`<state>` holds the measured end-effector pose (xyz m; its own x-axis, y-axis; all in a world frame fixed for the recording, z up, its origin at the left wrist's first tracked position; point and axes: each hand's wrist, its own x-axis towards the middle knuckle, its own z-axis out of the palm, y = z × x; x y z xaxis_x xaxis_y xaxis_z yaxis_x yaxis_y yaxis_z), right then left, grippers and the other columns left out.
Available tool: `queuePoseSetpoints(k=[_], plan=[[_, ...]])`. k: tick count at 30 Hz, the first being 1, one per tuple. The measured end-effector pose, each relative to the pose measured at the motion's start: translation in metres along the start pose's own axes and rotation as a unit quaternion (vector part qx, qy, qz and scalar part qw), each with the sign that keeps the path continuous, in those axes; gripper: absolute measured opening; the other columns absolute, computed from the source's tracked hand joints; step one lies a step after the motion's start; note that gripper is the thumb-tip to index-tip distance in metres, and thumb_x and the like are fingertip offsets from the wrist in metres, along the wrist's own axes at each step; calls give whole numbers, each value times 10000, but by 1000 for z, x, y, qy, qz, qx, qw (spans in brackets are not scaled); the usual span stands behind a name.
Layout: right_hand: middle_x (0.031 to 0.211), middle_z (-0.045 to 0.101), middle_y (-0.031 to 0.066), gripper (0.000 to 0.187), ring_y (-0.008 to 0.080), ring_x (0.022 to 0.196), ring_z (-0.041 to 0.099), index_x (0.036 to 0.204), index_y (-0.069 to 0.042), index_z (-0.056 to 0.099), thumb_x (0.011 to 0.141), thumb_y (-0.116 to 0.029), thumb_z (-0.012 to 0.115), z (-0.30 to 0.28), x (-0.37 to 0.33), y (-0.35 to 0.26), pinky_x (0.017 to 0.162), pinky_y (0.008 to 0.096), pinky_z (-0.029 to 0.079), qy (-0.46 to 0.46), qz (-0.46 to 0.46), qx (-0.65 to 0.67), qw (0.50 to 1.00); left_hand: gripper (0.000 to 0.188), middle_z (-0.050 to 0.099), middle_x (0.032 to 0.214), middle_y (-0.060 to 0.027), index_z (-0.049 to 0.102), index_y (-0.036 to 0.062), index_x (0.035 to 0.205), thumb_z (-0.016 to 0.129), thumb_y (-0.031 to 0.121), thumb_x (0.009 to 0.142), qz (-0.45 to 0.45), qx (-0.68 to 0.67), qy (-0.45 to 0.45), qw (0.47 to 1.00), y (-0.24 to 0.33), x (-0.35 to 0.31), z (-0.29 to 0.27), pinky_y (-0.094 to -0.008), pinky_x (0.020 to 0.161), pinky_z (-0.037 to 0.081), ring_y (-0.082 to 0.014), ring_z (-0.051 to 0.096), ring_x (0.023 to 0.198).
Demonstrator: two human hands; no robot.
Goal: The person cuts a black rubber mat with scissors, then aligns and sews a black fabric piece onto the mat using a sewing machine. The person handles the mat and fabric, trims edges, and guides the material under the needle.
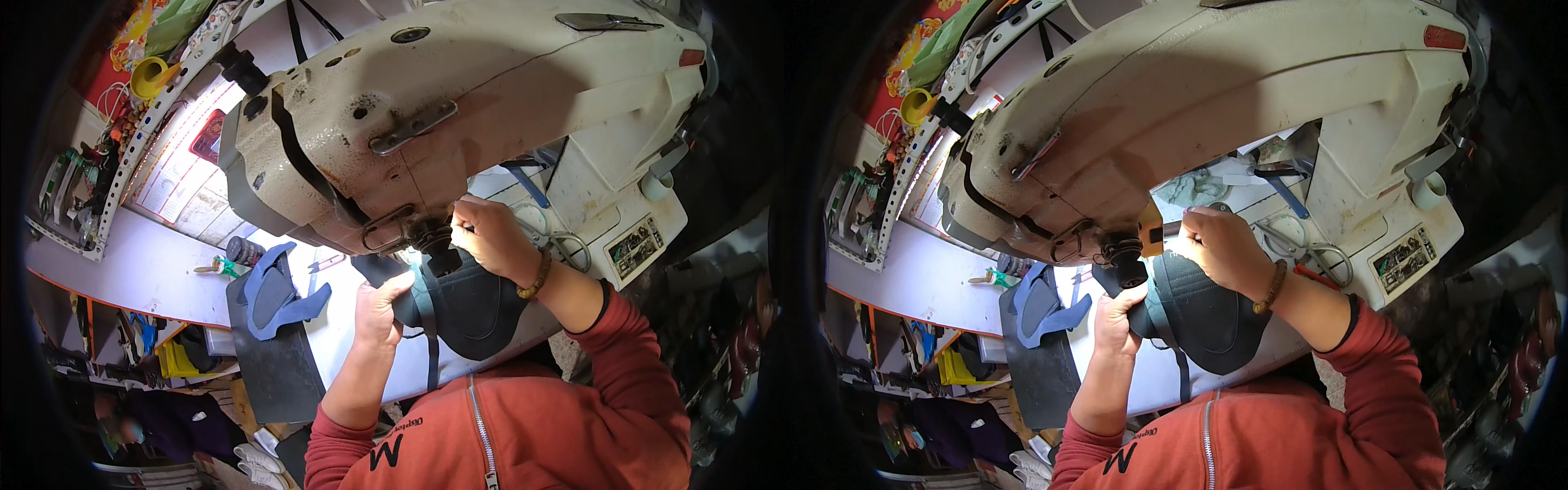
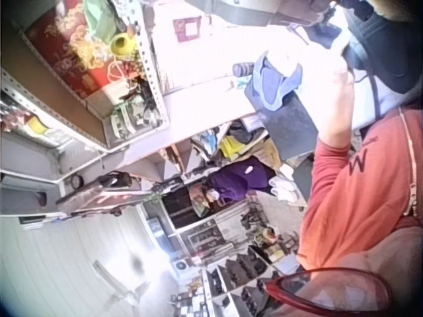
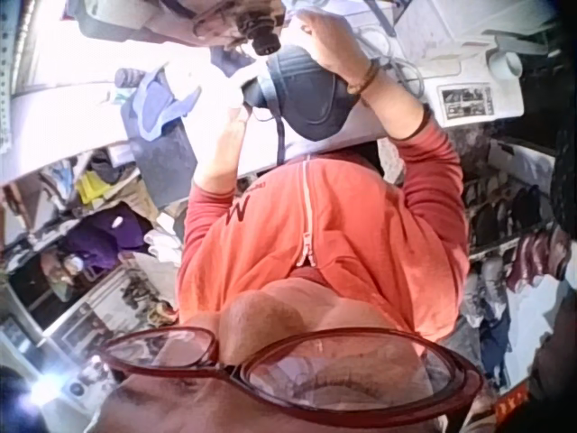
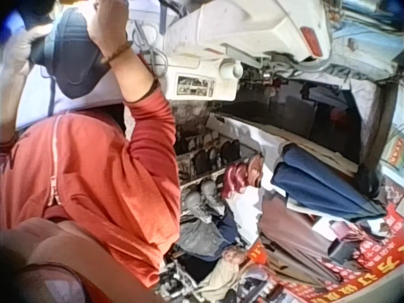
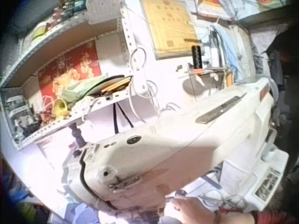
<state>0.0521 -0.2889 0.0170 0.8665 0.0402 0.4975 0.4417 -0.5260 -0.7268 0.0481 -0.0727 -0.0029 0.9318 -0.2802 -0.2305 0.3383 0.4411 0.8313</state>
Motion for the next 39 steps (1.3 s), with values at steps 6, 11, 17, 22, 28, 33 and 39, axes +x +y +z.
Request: queuePoseSetpoints(k=[6, 11, 17, 22, 28, 33, 39], plan=[[734, 590, 144, 114, 273, 627, 572, 745, 6, 558, 739, -51, 656, -2, 8, 3, 577, 345, 441, -32, 15, -20, 999, 246, 652, 929, -98, 597, -57, 1020, 592, -66, 774, 22, 19, -1, 1000, 3, -1, 4, -293, 747, 537, -185, 653, 797], [660, 554, 159, 199, 309, 604, 553, 681, -8, 509, 768, -108, 657, -4, 12, 2, 560, 369, 427, -32, 25, -12, 999, 167, 656, 874, -87, 623, -41, 948, 618, -56, 783, 36, 56, 19, 998, 7, -2, 10, -277, 690, 532, -165, 644, 748], [624, 552, 152, 286, 292, 567, 551, 658, -15, 513, 793, -193, 691, -8, 22, -1, 540, 365, 422, -60, 50, 5, 997, 141, 660, 847, -87, 636, -38, 931, 629, -45, 790, 45, 29, 22, 998, 8, 2, 14, -270, 666, 530, -159, 645, 722], [574, 517, 122, 319, 203, 513, 472, 644, -15, 508, 792, -213, 709, -8, 22, 2, 522, 335, 403, -92, 99, 61, 989, 183, 655, 877, -86, 625, -37, 964, 602, -60, 784, 46, 22, 15, 999, 5, 3, 9, -276, 685, 527, -166, 642, 753], [553, 502, 117, 327, 194, 501, 448, 635, -18, 501, 788, -211, 716, -7, 24, 5, 520, 331, 397, -86, 123, 66, 986, 242, 637, 929, -74, 593, -29, 1026, 577, -64, 788, 30, 25, -17, 999, 8, 8, 2, -283, 708, 528, -161, 636, 802], [587, 519, 118, 319, 243, 519, 495, 661, -21, 505, 778, -219, 726, -4, 22, 6, 522, 345, 408, -83, 78, 7, 993, 277, 633, 940, -77, 570, -30, 1068, 577, -51, 792, -15, -8, -20, 1000, 11, 6, 3, -286, 716, 535, -167, 640, 808], [996, 580, 63, 238, 279, 881, 555, 949, -92, 606, 739, -145, 705, 2, -8, -5, 870, 416, 419, 124, -139, -222, 957, 348, 627, 982, -85, 530, -21, 1125, 577, -53, 782, -20, -18, 29, 999, 6, -10, 6, -293, 778, 530, -185, 641, 860]])
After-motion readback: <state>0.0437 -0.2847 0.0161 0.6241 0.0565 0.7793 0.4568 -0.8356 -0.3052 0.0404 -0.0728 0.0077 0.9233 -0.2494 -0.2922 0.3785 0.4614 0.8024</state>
